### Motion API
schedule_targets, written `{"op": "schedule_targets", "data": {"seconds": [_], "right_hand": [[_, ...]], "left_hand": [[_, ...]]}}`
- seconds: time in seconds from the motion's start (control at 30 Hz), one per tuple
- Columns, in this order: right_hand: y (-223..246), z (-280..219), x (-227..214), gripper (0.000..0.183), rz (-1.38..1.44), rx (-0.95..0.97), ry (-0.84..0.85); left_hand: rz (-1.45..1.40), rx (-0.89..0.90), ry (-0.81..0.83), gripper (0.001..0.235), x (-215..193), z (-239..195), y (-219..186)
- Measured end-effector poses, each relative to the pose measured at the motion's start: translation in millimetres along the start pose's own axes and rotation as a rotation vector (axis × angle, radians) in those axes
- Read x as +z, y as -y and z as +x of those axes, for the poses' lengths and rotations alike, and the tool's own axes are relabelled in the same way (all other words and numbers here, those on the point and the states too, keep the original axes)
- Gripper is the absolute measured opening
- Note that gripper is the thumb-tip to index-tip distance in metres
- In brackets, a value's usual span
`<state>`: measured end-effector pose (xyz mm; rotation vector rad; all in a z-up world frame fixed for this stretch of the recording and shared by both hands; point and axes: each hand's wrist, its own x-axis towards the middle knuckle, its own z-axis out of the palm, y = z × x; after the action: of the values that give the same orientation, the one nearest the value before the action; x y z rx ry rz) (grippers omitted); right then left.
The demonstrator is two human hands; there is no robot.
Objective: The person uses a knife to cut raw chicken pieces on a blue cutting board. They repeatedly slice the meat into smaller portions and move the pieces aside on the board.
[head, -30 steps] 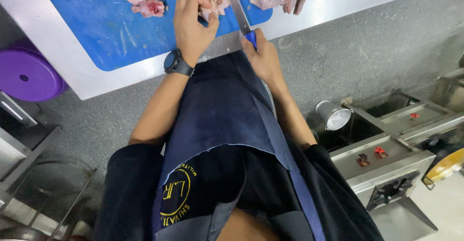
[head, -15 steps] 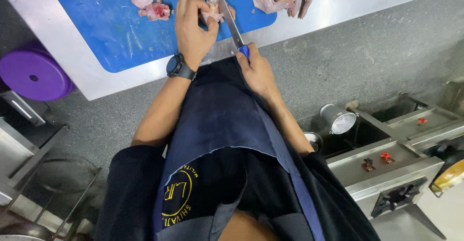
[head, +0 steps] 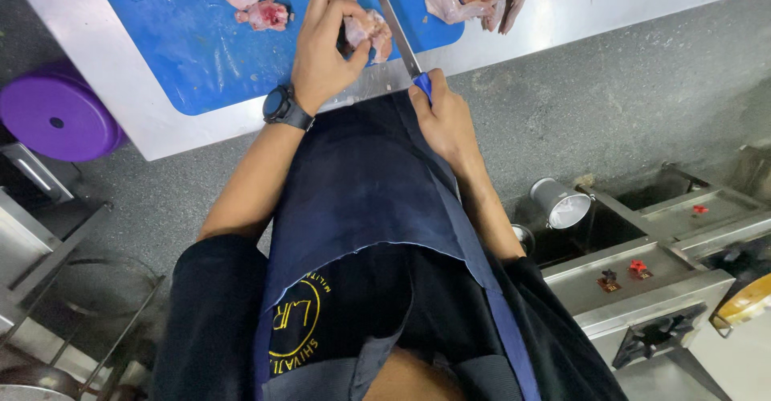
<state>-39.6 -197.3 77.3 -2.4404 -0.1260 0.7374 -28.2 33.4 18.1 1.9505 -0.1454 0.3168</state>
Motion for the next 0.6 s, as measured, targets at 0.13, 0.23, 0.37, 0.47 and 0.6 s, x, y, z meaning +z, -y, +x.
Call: {"op": "schedule_targets", "data": {"seconds": [0.13,0.23,0.37,0.47,0.6], "right_hand": [[-2,-1,3,0.031,-0.127,0.022,0.083],[-1,-12,4,0.031,-0.133,0.035,0.087],[9,-9,8,0.035,-0.078,-0.003,0.086],[21,19,26,0.032,-0.107,-0.037,0.038],[20,19,50,0.033,-0.101,-0.031,-0.028]], "left_hand": [[-0.015,-0.025,0.022,0.022,-1,2,1],[-0.034,-0.074,0.054,0.021,1,3,1],[-0.061,-0.054,0.029,0.021,2,1,2],[-0.056,-0.049,0.042,0.021,1,-4,2],[-0.07,-0.05,0.042,0.021,0,-8,0]]}}
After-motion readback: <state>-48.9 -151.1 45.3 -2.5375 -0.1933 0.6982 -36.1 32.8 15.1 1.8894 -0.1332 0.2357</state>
